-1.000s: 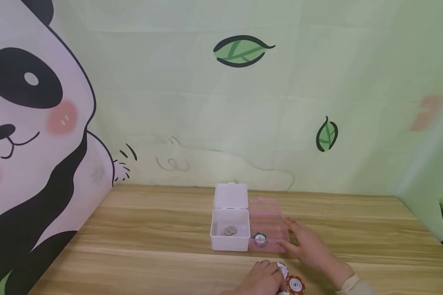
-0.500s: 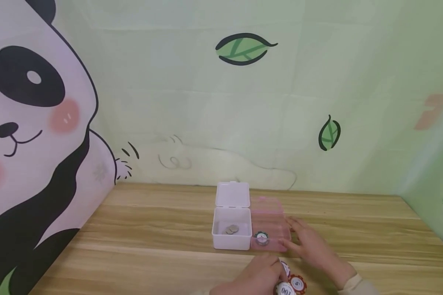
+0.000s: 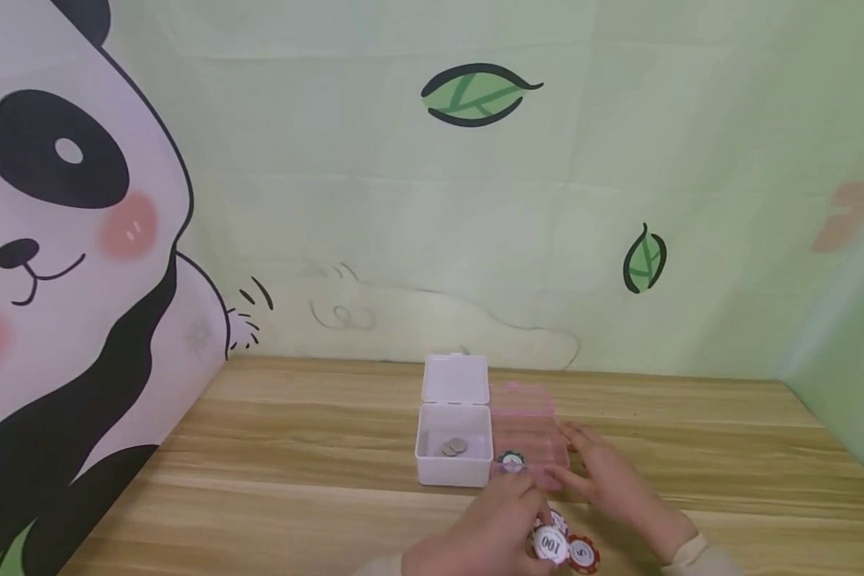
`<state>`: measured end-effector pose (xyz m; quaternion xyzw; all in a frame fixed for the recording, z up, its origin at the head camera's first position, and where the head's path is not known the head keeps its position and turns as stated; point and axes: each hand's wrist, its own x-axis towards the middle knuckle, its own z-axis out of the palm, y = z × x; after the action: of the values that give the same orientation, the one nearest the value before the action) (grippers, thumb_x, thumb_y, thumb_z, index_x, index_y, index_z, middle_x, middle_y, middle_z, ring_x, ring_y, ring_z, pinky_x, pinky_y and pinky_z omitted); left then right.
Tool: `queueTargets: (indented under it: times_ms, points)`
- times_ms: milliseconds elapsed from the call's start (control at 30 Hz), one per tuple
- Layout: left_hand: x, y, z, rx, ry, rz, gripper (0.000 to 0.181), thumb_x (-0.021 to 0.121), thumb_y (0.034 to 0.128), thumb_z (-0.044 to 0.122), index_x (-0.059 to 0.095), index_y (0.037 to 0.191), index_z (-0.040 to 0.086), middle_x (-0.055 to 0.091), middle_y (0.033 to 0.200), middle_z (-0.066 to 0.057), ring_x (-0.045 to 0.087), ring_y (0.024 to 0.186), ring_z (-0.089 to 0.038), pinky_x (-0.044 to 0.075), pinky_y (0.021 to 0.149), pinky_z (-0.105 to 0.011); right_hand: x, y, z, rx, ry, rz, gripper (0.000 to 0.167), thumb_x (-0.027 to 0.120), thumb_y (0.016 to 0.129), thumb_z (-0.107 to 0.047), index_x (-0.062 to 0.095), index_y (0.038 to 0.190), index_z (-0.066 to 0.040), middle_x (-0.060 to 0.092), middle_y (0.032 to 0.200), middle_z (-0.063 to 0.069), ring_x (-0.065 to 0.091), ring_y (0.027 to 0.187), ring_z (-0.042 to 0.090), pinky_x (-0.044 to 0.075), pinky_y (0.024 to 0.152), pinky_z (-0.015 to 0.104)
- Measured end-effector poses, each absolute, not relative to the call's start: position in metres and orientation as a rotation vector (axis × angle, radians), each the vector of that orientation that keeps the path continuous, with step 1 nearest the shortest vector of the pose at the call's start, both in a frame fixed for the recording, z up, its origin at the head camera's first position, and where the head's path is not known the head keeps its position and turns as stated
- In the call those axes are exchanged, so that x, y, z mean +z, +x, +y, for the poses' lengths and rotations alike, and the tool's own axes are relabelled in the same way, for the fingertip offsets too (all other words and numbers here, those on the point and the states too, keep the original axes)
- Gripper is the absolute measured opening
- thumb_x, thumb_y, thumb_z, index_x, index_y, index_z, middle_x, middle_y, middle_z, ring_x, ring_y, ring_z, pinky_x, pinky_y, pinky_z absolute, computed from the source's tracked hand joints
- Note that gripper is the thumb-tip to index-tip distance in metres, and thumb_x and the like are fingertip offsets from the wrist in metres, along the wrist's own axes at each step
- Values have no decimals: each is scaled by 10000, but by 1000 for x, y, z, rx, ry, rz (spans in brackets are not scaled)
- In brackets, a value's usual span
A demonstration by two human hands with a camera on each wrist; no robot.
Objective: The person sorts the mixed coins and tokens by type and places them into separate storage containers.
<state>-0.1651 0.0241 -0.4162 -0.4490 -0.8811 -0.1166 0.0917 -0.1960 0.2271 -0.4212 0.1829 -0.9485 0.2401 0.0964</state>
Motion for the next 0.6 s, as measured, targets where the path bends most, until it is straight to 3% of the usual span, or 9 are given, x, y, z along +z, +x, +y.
queueTargets:
  times_ms: [300,433,600]
  points:
    - [-411,-169,20,-341,-1250,-2520,355,795,682,443,604,881,219,511,881,137,488,902,-25,414,857,-172,-422,-197,229,686,541,-2807,683,661,891,-340,425,1393,59,501,1358,307,553,1177,455,465,972,574]
    - [-408,-173,18,-324,-1215,-2561,359,789,695,458,613,887,211,499,872,135,451,853,-17,383,777,-144,-422,-197,229,672,540,-2810,696,659,887,-358,424,1391,60,501,1360,302,601,1117,420,479,959,565]
    - [-402,-180,17,-305,-1179,-2580,376,778,714,474,611,879,181,523,895,112,463,881,-38,397,788,-167,-423,-198,229,679,539,-2808,702,661,883,-354,420,1393,63,491,1367,310,583,1143,433,456,986,573]
